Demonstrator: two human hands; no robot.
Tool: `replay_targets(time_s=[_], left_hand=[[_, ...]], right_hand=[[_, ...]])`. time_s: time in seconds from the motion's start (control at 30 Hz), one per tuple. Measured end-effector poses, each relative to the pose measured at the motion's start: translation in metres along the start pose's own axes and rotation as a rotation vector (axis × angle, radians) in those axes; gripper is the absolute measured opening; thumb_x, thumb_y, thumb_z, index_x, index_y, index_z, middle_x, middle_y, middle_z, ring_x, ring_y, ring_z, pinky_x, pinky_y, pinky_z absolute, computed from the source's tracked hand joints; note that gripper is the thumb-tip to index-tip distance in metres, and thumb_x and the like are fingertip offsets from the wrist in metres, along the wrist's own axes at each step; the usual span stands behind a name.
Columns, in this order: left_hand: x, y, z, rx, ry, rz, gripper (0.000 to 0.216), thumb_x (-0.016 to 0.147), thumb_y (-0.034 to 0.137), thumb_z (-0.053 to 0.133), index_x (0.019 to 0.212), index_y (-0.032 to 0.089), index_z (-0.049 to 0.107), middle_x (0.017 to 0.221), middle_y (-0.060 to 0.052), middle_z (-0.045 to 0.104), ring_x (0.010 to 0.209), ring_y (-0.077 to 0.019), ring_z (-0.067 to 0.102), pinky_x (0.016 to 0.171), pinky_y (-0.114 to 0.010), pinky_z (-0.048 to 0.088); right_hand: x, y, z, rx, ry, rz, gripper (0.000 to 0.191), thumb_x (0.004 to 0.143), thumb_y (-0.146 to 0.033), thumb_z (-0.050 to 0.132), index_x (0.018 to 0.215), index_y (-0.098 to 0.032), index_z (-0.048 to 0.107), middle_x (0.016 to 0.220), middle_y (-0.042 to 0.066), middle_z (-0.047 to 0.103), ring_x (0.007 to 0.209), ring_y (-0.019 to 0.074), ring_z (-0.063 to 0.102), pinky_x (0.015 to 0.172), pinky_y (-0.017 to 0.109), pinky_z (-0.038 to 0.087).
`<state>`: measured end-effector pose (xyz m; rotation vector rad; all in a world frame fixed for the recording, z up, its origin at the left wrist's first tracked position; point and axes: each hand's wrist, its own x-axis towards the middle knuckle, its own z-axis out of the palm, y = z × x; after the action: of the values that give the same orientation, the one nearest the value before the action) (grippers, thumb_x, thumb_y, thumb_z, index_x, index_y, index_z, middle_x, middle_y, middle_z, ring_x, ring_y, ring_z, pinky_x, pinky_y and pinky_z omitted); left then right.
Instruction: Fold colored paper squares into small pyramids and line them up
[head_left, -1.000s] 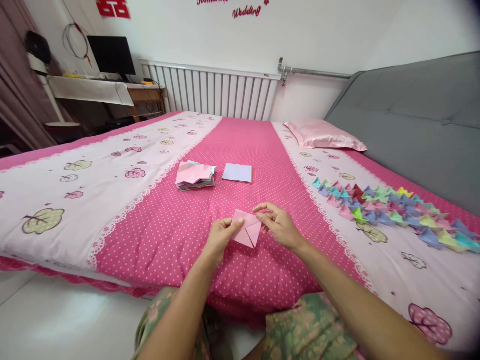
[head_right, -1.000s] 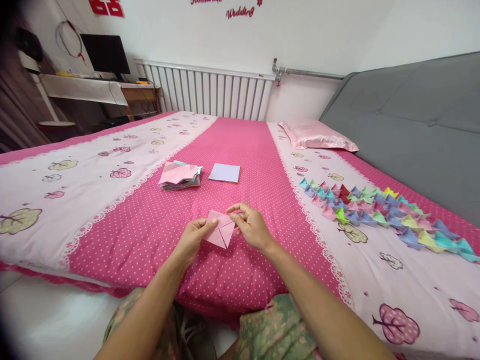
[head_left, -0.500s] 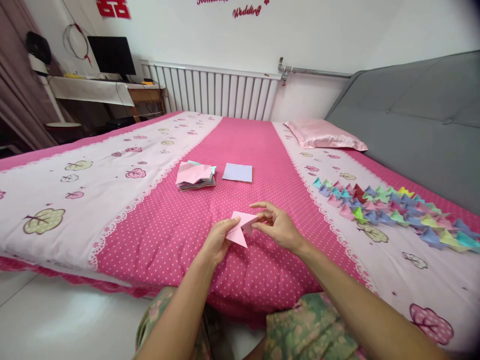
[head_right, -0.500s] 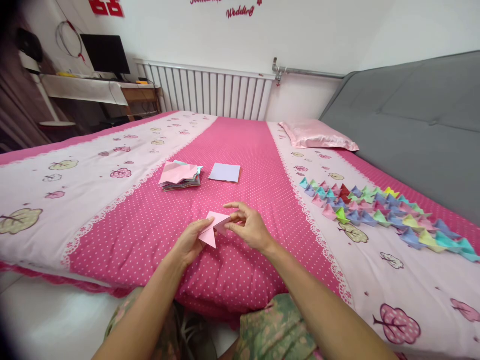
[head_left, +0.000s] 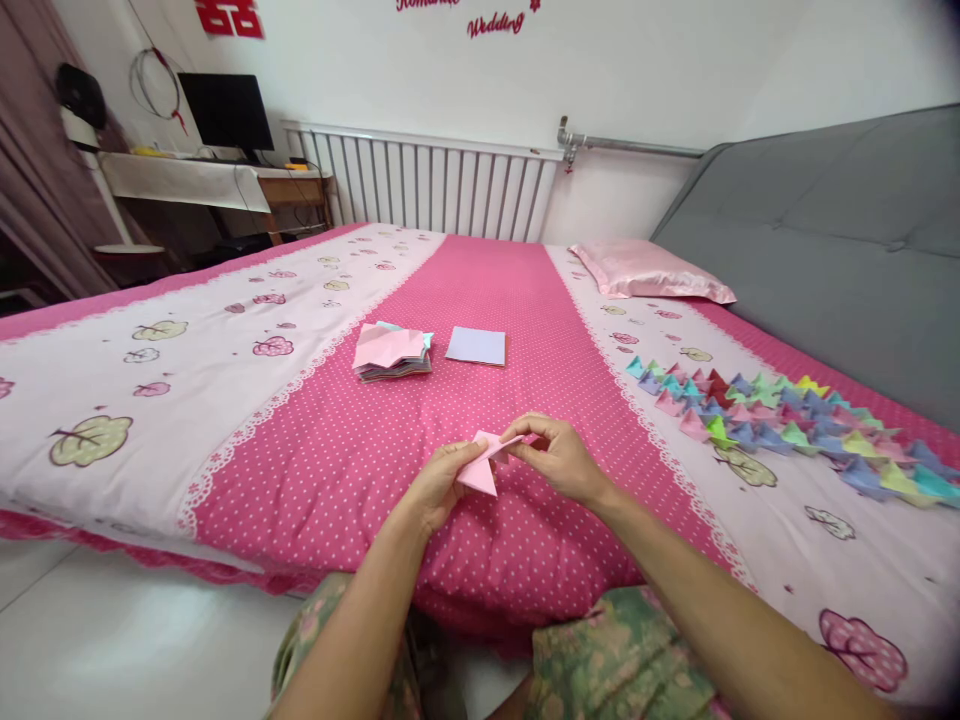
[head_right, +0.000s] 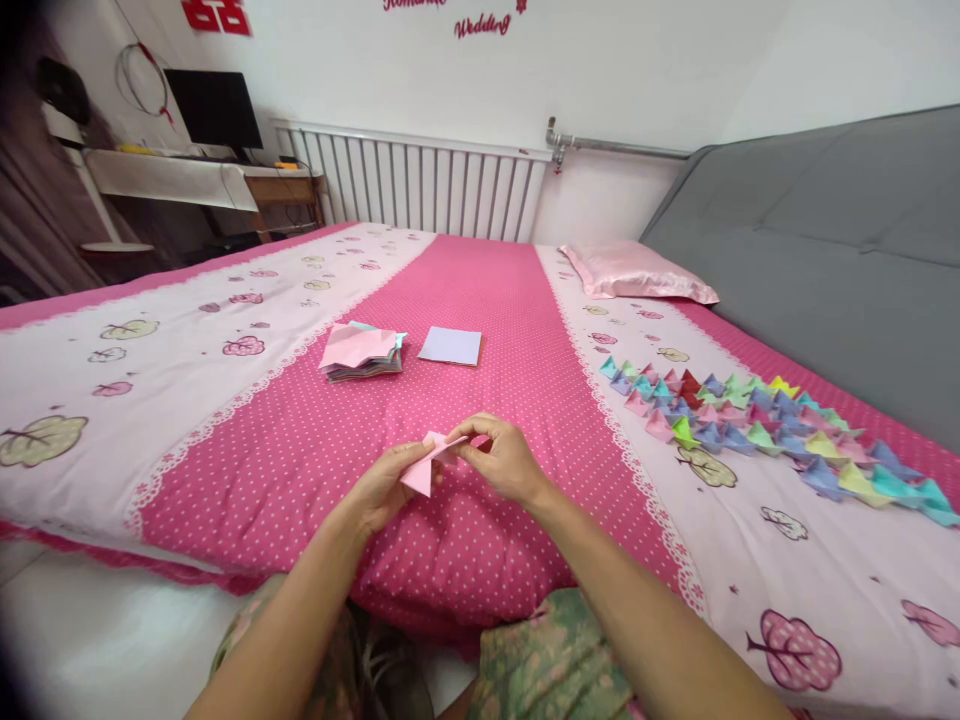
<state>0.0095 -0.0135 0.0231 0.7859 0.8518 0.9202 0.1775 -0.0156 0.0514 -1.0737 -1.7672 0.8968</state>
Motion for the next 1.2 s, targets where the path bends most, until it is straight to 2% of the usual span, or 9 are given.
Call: replay_targets(time_s=[0.13,0.27,0.37,0.47,0.57,0.73,0.83,1.07,1.2], left_hand=[[0.002,0.003,0.001,-0.126,-0.012,0.050,0.038,0.073,0.041,0.057,0.101,0.015,0.059,0.091,-0.008,0.065,0.072,-0.0154,0.061,0.065,-0.026,0.048],[0.001,0.002,0.006,-0.234,-0.111,0.177,0.050,0.074,0.054,0.048,0.101,0.013,0.059,0.096,-0.011,0.064,0.086,-0.0179,0.060,0.079,-0.029,0.045],[0.001,-0.003,0.012,-0.125,-0.095,0.258,0.044,0.064,0.040,0.066,0.098,0.013,0.061,0.096,-0.011,0.065,0.087,-0.0185,0.059,0.081,-0.029,0.043],[0.003,-0.011,0.016,-0.037,0.049,0.343,0.037,0.056,0.027,0.074,0.089,0.012,0.064,0.088,-0.009,0.067,0.079,-0.0164,0.061,0.078,-0.028,0.044],[0.006,-0.014,0.016,0.016,0.143,0.362,0.027,0.058,0.029,0.073,0.077,0.011,0.066,0.074,-0.007,0.068,0.065,-0.0130,0.060,0.069,-0.026,0.045],[0.005,-0.013,0.013,0.077,0.155,0.342,0.025,0.059,0.031,0.072,0.073,0.010,0.068,0.066,-0.006,0.066,0.056,-0.0097,0.056,0.059,-0.022,0.043],[0.005,-0.012,0.013,0.083,0.153,0.321,0.025,0.058,0.029,0.072,0.073,0.010,0.068,0.066,-0.007,0.066,0.056,-0.0092,0.055,0.057,-0.021,0.042],[0.005,-0.011,0.014,0.087,0.141,0.299,0.022,0.058,0.028,0.072,0.072,0.011,0.069,0.069,-0.007,0.067,0.055,-0.0079,0.054,0.056,-0.019,0.040],[0.003,-0.011,0.016,0.074,0.136,0.289,0.023,0.057,0.029,0.073,0.071,0.011,0.069,0.063,-0.005,0.066,0.052,-0.0075,0.052,0.055,-0.020,0.041]], right_hand=[[0.002,-0.001,-0.001,0.056,0.090,0.061,0.017,0.072,-0.033,0.060,0.078,-0.018,0.064,0.088,0.006,0.059,0.077,0.0150,0.055,0.062,0.025,0.046],[0.002,0.000,0.003,0.246,0.173,0.270,0.018,0.068,-0.031,0.063,0.076,-0.015,0.060,0.069,0.002,0.060,0.063,0.0116,0.054,0.056,0.023,0.045],[0.000,0.001,0.010,0.375,0.240,0.370,0.020,0.064,-0.030,0.066,0.072,-0.014,0.057,0.065,0.001,0.060,0.060,0.0100,0.056,0.061,0.024,0.046],[-0.002,0.000,0.017,0.438,0.226,0.412,0.022,0.062,-0.031,0.067,0.072,-0.014,0.056,0.065,0.002,0.062,0.060,0.0105,0.058,0.063,0.025,0.047],[-0.004,-0.002,0.020,0.415,0.185,0.399,0.022,0.063,-0.032,0.067,0.072,-0.014,0.057,0.066,0.003,0.063,0.062,0.0122,0.060,0.062,0.026,0.047],[-0.003,-0.002,0.018,0.288,0.199,0.271,0.024,0.063,-0.032,0.067,0.076,-0.014,0.058,0.072,0.003,0.062,0.065,0.0118,0.058,0.060,0.024,0.045],[-0.002,0.000,0.016,0.290,0.214,0.227,0.026,0.063,-0.032,0.067,0.079,-0.014,0.058,0.071,0.002,0.061,0.065,0.0118,0.057,0.061,0.024,0.045],[0.000,0.000,0.012,0.277,0.211,0.248,0.030,0.063,-0.032,0.068,0.085,-0.015,0.056,0.060,0.000,0.061,0.055,0.0115,0.056,0.055,0.024,0.044],[0.000,0.001,0.012,0.248,0.181,0.170,0.026,0.064,-0.033,0.067,0.082,-0.016,0.059,0.072,0.003,0.064,0.067,0.0140,0.060,0.062,0.026,0.047]])
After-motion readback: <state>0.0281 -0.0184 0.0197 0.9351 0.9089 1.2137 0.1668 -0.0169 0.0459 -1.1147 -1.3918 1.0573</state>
